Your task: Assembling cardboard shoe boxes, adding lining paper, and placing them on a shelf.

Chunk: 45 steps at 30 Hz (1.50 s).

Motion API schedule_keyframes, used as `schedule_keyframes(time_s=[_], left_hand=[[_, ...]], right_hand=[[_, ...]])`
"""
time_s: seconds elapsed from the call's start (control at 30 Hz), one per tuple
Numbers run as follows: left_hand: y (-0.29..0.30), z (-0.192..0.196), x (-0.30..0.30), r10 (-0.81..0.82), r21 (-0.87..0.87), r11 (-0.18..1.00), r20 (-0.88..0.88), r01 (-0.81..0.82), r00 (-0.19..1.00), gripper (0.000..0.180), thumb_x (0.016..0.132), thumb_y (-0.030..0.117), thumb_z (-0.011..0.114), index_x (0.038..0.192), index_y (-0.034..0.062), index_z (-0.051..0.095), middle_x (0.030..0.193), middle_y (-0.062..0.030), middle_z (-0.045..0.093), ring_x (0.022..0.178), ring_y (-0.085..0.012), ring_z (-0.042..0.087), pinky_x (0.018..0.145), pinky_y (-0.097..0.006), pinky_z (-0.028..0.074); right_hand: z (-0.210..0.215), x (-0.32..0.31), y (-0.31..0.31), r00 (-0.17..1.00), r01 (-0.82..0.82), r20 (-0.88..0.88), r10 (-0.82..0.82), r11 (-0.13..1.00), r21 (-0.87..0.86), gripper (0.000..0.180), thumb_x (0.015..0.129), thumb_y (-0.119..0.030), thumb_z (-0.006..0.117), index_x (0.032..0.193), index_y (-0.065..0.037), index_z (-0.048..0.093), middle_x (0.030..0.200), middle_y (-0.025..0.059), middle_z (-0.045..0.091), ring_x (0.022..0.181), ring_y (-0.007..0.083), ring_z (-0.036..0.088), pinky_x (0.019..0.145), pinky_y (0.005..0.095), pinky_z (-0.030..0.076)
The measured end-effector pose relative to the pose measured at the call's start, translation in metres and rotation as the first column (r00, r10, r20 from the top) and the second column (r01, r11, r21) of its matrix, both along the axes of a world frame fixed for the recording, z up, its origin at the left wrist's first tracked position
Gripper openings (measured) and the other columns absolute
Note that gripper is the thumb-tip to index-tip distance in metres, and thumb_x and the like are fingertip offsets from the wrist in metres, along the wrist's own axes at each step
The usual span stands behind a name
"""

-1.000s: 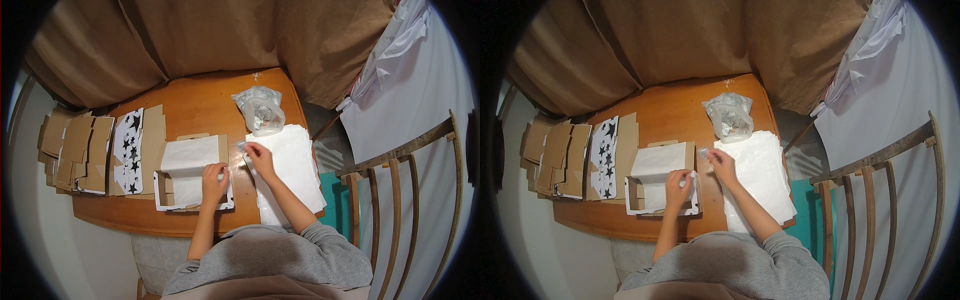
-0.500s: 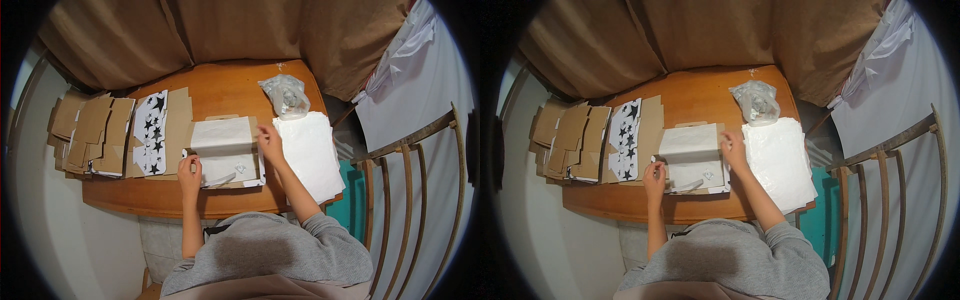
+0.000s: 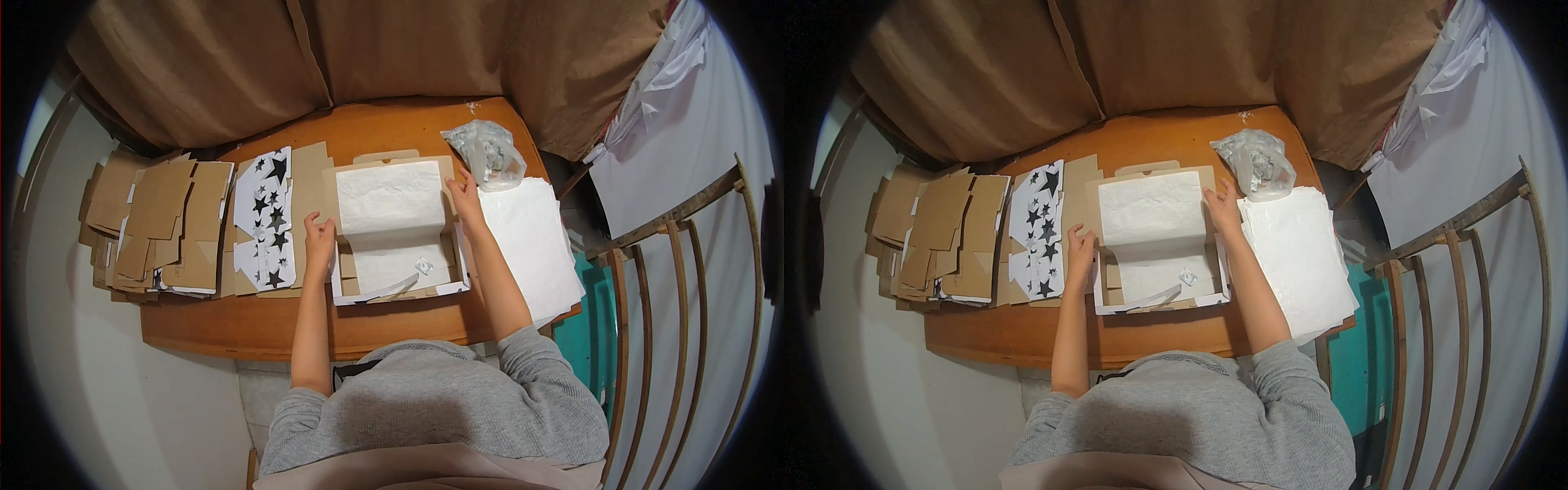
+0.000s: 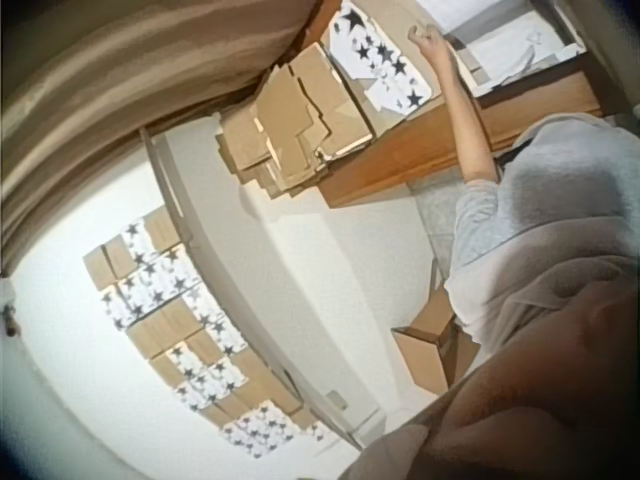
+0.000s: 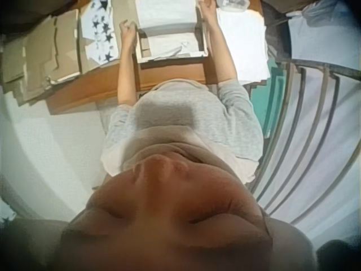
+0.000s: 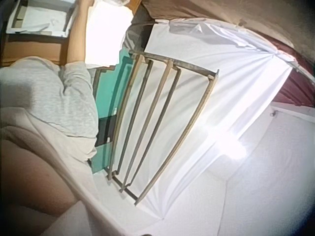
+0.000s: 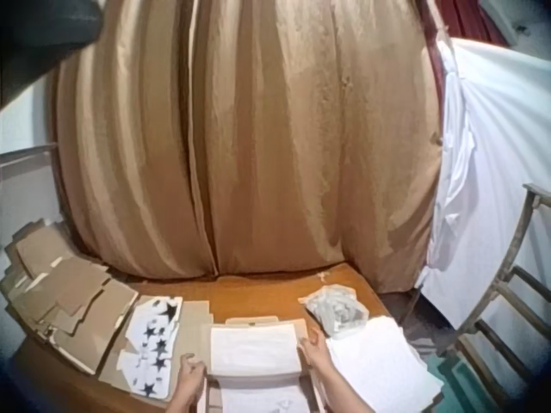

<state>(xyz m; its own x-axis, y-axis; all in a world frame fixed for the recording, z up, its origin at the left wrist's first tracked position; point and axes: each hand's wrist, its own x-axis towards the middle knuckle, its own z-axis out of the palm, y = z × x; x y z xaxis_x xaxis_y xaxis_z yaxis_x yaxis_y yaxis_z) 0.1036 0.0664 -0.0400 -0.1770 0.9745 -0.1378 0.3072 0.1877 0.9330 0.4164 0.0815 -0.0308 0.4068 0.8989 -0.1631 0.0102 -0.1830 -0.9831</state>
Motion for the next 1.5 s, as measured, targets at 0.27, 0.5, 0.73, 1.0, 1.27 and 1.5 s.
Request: schedule_keyframes(time_s=[0.27,0.5,0.73,1.0,1.27,1.5], left_hand=[[0.014,0.033,-0.001,-0.094,0.333,0.942,0.166,0.034,0.982,0.051,0.091,0.030,0.059,0.132,0.0081,0.039,0.116,-0.0142,0.053,0.099,-0.0204,0.054,0.086,-0.032,0.044],[-0.021,0.052,0.011,-0.176,0.517,0.852,0.143,0.078,0.974,0.046,0.088,0.034,0.061,0.127,0.0133,0.050,0.117,-0.0116,0.044,0.113,-0.0214,0.041,0.095,-0.037,0.038],[-0.072,0.022,0.022,-0.055,0.578,0.814,-0.013,0.052,0.998,0.038,0.079,0.036,0.074,0.106,0.0131,0.061,0.113,-0.0105,0.034,0.120,-0.0343,0.036,0.103,-0.047,0.031],[-0.103,0.003,0.011,-0.125,0.596,0.785,-0.113,0.168,0.986,0.029,0.077,0.026,0.072,0.101,0.0132,0.063,0.115,-0.0118,0.036,0.125,-0.0361,0.030,0.105,-0.048,0.028],[-0.113,-0.009,0.009,-0.167,0.588,0.758,-0.244,0.282,0.955,0.042,0.070,0.033,0.079,0.104,0.0145,0.063,0.117,-0.0124,0.038,0.124,-0.0341,0.026,0.102,-0.048,0.028],[-0.115,-0.010,0.007,-0.154,0.565,0.759,-0.327,0.324,0.932,0.058,0.059,0.040,0.085,0.106,0.0157,0.062,0.117,-0.0134,0.035,0.124,-0.0364,0.026,0.103,-0.050,0.029]], right_hand=[[0.036,-0.015,-0.021,0.993,-0.050,0.115,-0.003,0.888,0.456,0.058,0.088,-0.029,0.064,0.135,-0.006,0.039,0.124,0.0137,0.048,0.113,0.0236,0.048,0.098,0.0354,0.037],[0.034,-0.027,-0.076,0.939,-0.110,0.334,-0.075,0.858,0.502,0.048,0.088,-0.035,0.061,0.124,-0.006,0.047,0.118,0.0114,0.046,0.116,0.0258,0.040,0.104,0.0381,0.028],[0.002,-0.032,-0.117,0.960,-0.141,0.275,-0.046,0.770,0.622,0.044,0.083,-0.038,0.069,0.106,-0.007,0.048,0.110,0.0108,0.043,0.116,0.0291,0.041,0.102,0.0423,0.030],[-0.005,-0.026,-0.148,0.885,-0.297,0.466,0.001,0.773,0.561,0.050,0.078,-0.048,0.071,0.104,-0.010,0.051,0.109,0.0118,0.046,0.120,0.0338,0.039,0.100,0.0463,0.032],[-0.016,-0.031,-0.156,0.865,-0.275,0.501,-0.036,0.801,0.532,0.053,0.075,-0.051,0.073,0.102,-0.009,0.056,0.108,0.0107,0.047,0.122,0.0351,0.037,0.102,0.0483,0.032],[-0.019,-0.032,-0.157,0.849,-0.270,0.526,-0.055,0.810,0.521,0.051,0.074,-0.049,0.074,0.100,-0.008,0.056,0.107,0.0103,0.048,0.120,0.0351,0.039,0.101,0.0492,0.035]])
